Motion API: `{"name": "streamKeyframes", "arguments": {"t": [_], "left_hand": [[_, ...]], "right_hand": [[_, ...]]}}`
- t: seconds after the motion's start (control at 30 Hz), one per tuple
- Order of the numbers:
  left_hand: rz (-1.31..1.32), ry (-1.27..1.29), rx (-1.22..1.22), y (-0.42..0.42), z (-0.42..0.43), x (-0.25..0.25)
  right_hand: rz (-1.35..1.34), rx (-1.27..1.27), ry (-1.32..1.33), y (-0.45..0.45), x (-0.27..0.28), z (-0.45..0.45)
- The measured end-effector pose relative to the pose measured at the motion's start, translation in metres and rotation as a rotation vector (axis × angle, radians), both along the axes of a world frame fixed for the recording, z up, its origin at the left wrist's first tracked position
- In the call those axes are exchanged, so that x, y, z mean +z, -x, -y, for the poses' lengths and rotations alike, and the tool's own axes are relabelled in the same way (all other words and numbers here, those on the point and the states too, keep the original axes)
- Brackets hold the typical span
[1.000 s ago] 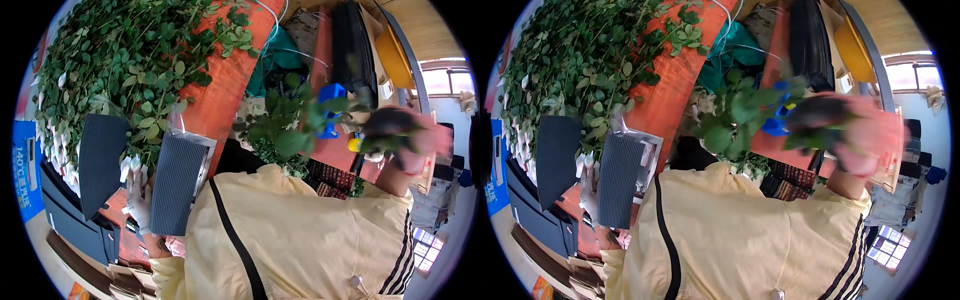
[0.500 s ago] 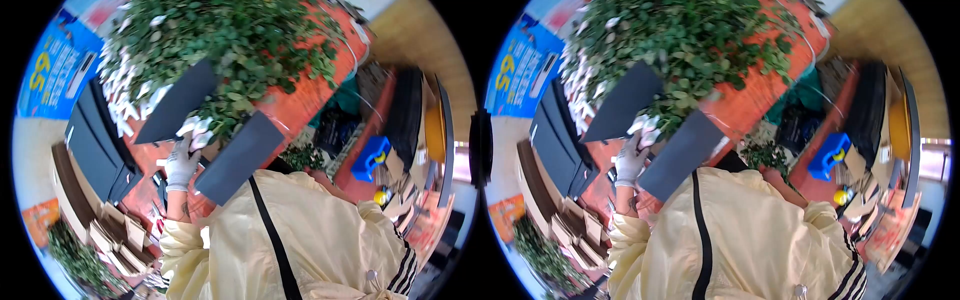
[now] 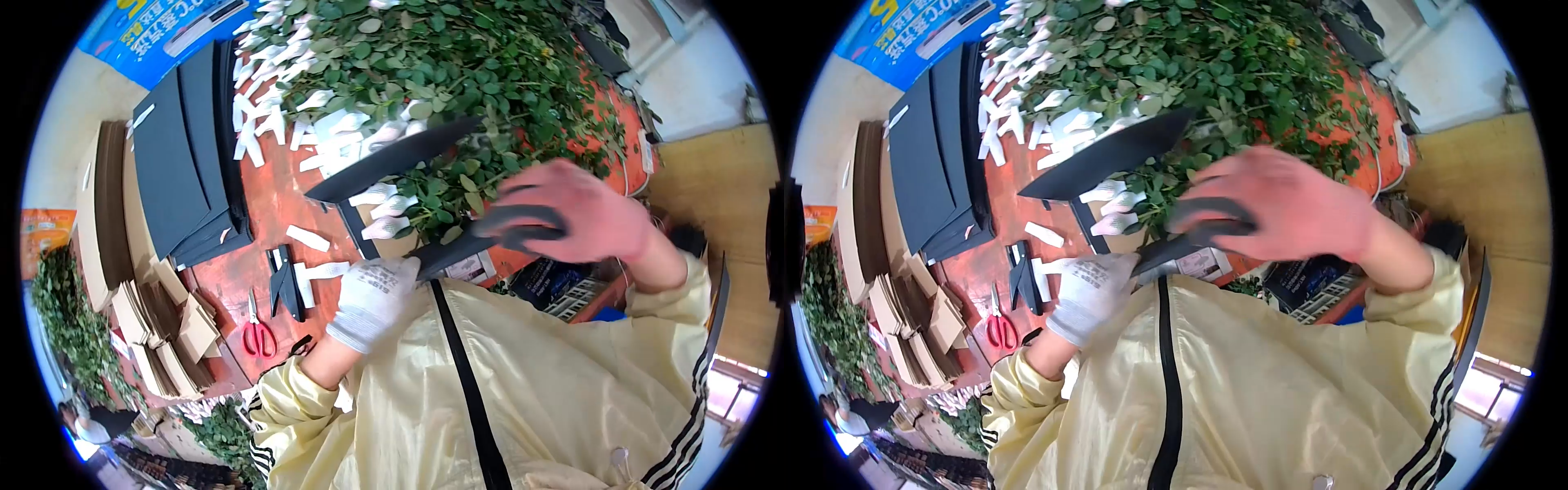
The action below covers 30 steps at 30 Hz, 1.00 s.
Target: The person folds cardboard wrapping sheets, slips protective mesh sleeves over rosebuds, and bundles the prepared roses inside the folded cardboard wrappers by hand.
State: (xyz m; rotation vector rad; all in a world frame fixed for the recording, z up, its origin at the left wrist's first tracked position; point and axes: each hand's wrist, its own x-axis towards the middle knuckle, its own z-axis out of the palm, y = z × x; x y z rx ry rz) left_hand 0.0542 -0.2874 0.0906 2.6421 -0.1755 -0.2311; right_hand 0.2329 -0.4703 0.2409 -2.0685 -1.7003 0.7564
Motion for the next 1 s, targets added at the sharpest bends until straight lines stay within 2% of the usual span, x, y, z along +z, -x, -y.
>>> {"name": "streamKeyframes", "arguments": {"t": [0.07,0.13,0.17,0.2,0.27,0.3,0.37,0.4,0.47,0.53,0.57,0.67,0.73,0.8,0.87,0.97,1.0], "left_hand": [[-0.028,-0.065,0.031,0.001,0.002,0.001],[0.065,0.036,0.018,-0.001,-0.001,0.006],[-0.140,0.060,-0.006,-0.005,-0.004,0.013],[-0.147,0.066,0.031,-0.004,-0.011,0.014],[0.110,0.449,0.028,0.003,-0.028,0.009],[0.024,0.622,0.036,0.005,-0.042,0.001],[0.121,0.757,0.262,0.007,-0.062,-0.011],[0.164,0.775,0.370,0.008,-0.068,-0.015],[0.137,0.655,0.493,0.009,-0.077,-0.023],[0.121,0.616,0.521,0.009,-0.075,-0.034],[0.128,0.562,0.476,0.008,-0.074,-0.038],[0.103,0.504,0.374,0.000,-0.066,-0.041],[0.088,0.577,0.340,-0.003,-0.064,-0.041],[0.070,0.609,0.338,-0.005,-0.064,-0.044],[0.101,0.617,0.308,-0.005,-0.067,-0.050],[0.112,0.602,0.296,-0.008,-0.066,-0.055],[0.090,0.582,0.299,-0.008,-0.067,-0.055]], "right_hand": [[0.315,0.228,-0.258,-0.008,-0.064,-0.029],[0.432,0.363,0.032,-0.008,-0.114,-0.058],[0.530,0.401,-0.069,-0.009,-0.146,-0.060],[0.625,0.444,-0.175,-0.009,-0.176,-0.061],[0.523,0.426,-0.011,-0.009,-0.216,-0.061],[0.602,0.496,0.056,-0.010,-0.218,-0.065],[0.601,0.506,0.130,-0.008,-0.216,-0.068],[0.618,0.477,0.203,-0.005,-0.205,-0.070],[0.637,0.437,0.353,-0.005,-0.176,-0.063],[0.694,0.214,-0.072,-0.011,-0.151,-0.039],[0.726,0.191,-0.043,-0.015,-0.127,-0.029],[0.757,-0.247,0.278,-0.017,-0.033,-0.007],[1.070,-0.376,0.091,-0.037,-0.021,0.047],[1.278,-0.528,-0.201,-0.065,0.021,0.082],[1.007,-0.943,-0.395,-0.070,0.058,0.120],[0.816,-0.874,-0.450,-0.041,0.097,0.112],[0.826,-0.673,-0.410,-0.034,0.091,0.094]]}}
